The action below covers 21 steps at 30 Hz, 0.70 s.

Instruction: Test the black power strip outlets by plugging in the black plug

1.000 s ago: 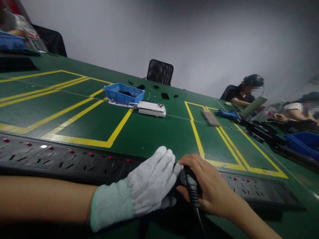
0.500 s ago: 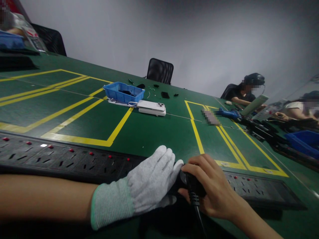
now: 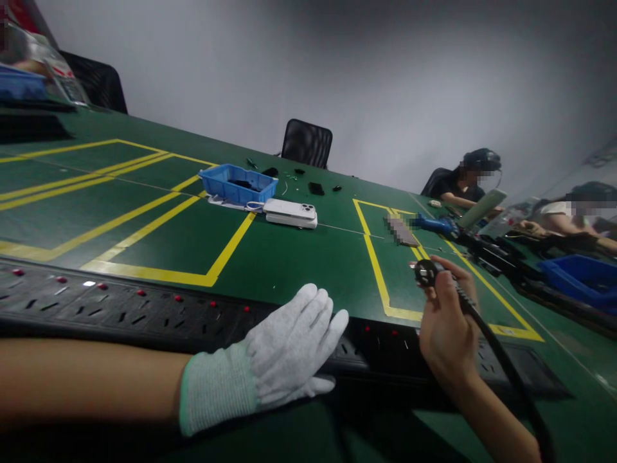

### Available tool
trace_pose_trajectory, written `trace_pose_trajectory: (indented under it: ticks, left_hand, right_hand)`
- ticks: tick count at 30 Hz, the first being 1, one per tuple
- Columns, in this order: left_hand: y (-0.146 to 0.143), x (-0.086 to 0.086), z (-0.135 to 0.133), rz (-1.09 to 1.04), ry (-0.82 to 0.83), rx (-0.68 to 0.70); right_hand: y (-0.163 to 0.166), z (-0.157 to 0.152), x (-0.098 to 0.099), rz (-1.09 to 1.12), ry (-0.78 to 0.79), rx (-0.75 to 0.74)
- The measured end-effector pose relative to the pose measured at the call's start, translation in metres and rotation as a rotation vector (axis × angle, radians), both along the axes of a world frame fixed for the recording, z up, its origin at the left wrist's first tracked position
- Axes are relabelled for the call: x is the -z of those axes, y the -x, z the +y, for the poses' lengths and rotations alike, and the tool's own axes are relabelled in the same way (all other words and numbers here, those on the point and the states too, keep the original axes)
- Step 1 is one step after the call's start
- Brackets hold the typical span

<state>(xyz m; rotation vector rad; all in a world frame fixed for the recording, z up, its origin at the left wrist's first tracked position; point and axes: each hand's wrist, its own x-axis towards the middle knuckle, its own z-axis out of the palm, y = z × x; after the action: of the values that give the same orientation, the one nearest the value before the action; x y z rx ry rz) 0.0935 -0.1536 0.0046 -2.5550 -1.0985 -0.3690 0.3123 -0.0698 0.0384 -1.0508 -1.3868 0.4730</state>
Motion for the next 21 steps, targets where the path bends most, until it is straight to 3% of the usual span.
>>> trace_pose_trajectory:
  ticks: [3,6,12,16,21]
  left_hand:
    - [0.001,0.000,-0.002,-0.006,-0.005,0.009]
    - [0.002,-0.003,-0.006,-0.016,-0.023,0.022]
    - [0.010,-0.019,-0.009,-0.030,0.149,0.011]
    - [0.020,-0.029,-0.005,-0.029,0.299,0.072]
    - [0.030,-0.033,-0.003,0.010,0.296,0.137]
  right_hand:
    - [-0.003,0.013,0.004,0.148,0.141,-0.096]
    - [-0.009,0.018,0.007,0.152,0.253,-0.167]
    - [-0.018,0.009,-0.011,-0.304,0.257,-0.223]
    - [-0.022,-0.002,-0.031,-0.459,0.297,-0.335]
    - [-0.009,-0.035,-0.056,-0.758,0.139,-0.504]
